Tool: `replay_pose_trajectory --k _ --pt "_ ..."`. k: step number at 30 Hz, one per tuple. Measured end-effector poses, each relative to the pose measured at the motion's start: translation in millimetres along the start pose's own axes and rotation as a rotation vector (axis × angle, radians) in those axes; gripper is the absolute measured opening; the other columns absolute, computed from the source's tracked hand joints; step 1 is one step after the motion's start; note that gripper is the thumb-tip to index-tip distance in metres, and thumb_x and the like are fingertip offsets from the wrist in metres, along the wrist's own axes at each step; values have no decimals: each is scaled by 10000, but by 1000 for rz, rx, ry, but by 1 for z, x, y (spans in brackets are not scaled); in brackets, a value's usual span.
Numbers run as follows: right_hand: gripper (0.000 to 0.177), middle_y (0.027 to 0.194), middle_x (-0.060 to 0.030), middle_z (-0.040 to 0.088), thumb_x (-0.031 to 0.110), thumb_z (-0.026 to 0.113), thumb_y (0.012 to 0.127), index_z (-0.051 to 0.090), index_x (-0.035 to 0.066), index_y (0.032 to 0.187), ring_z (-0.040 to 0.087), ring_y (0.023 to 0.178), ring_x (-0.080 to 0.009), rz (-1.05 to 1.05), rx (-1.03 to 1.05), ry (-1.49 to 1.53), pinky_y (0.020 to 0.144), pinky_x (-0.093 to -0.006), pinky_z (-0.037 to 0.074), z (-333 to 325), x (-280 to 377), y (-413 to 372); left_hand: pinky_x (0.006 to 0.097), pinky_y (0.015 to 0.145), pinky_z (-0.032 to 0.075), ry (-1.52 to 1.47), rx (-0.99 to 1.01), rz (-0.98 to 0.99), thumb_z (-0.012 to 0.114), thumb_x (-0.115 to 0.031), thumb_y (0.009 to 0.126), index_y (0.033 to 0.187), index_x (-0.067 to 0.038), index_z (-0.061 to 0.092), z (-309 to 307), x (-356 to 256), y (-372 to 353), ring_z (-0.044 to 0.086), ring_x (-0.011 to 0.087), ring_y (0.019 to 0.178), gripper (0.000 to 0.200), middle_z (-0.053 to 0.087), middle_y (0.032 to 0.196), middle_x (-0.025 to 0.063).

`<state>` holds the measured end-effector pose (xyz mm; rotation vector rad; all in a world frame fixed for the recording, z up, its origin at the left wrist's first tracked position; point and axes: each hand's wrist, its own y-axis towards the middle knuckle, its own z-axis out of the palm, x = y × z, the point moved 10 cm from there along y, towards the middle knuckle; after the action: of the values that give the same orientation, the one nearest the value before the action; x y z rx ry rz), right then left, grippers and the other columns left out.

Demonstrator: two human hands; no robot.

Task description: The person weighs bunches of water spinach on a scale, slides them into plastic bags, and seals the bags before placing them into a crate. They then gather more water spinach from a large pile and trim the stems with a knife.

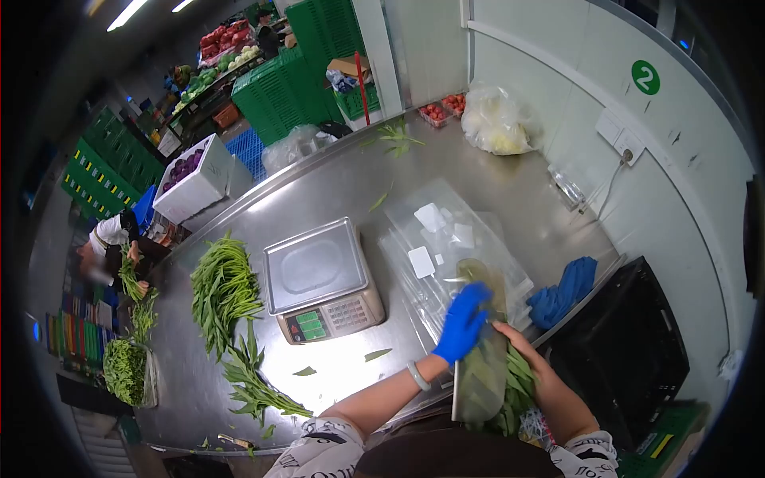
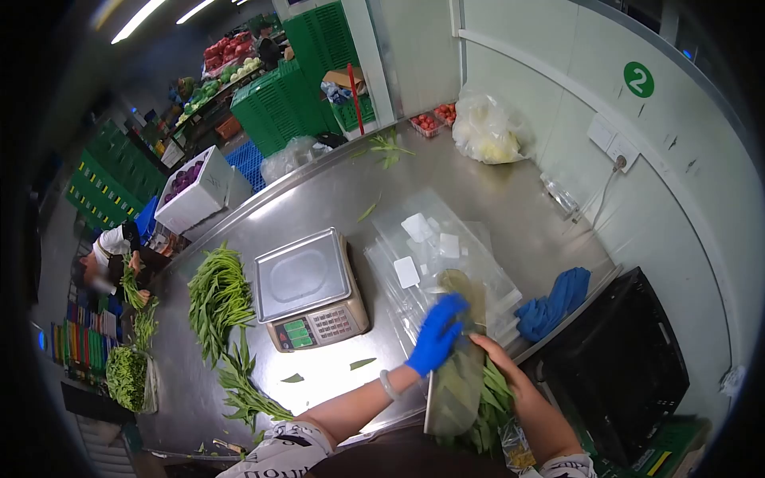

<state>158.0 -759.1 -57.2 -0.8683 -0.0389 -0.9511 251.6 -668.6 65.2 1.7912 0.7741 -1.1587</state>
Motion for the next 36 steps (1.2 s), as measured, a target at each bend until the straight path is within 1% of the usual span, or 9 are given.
replay_pose_trajectory --k 6,11,13,16,22,27,31,35,36 --pt "278 942 -67 652 225 520 925 587 37 1118 627 834 -168 -266 -5 -54 741 -303 511 25 18 18 423 1102 256 640 245 79 593 -99 841 1373 -122 426 10 -24 -13 293 384 1340 558 322 1455 186" --pt "420 941 -61 613 302 634 854 539 13 1143 595 801 -156 -327 -89 -236 718 -286 482 32 25 17 354 1073 310 58 -315 -276 716 -288 803 1404 7 308 -79 2 -29 373 273 1306 784 389 1404 182" --pt "459 937 -74 606 324 666 826 538 -3 1121 594 794 -166 -317 -125 -305 713 -286 479 48 25 9 317 1012 381 -685 8 -908 636 -297 878 1415 -32 302 -35 37 -61 480 215 1196 686 470 1333 132" --pt "522 932 -103 591 361 677 820 521 -50 1103 589 786 -178 -504 -337 -299 711 -285 474 47 38 10 308 962 421 -777 10 -1025 570 -336 918 1396 -35 332 -24 14 -96 534 183 1110 613 530 1266 106" --pt "393 1114 -81 551 226 618 876 529 -1 1183 526 1028 -198 -1027 -122 -591 860 -342 446 88 29 -33 338 970 433 -917 -61 -1022 597 -283 902 1377 -29 351 -37 8 -153 539 230 1121 592 527 1254 127" --pt "385 1062 -125 547 114 649 809 537 5 1160 548 993 -241 -989 -316 -1034 888 -349 436 97 6 -118 319 939 450 -945 -173 -970 527 -261 930 1331 -37 428 -54 5 -166 565 198 1077 470 562 1221 108" --pt "282 1050 -150 517 131 647 798 531 -12 1013 544 928 -322 -1414 -790 -1370 761 -368 465 115 47 -152 320 907 469 -909 -210 -909 527 -239 923 1327 -27 430 -57 2 -164 582 199 1038 466 579 1186 105" --pt "221 748 -157 557 207 650 788 525 37 853 584 694 -337 -951 -484 -1345 604 -400 461 87 35 -86 308 883 471 -743 -201 -892 581 -287 906 1314 3 430 -59 7 -161 586 190 1010 523 589 1147 116" --pt "175 635 -151 527 197 613 802 508 58 788 566 596 -363 -1135 -526 -1517 544 -431 442 117 34 -100 305 873 473 -652 -230 -894 566 -302 916 1286 18 460 -63 8 -164 586 183 1005 500 597 1134 116"
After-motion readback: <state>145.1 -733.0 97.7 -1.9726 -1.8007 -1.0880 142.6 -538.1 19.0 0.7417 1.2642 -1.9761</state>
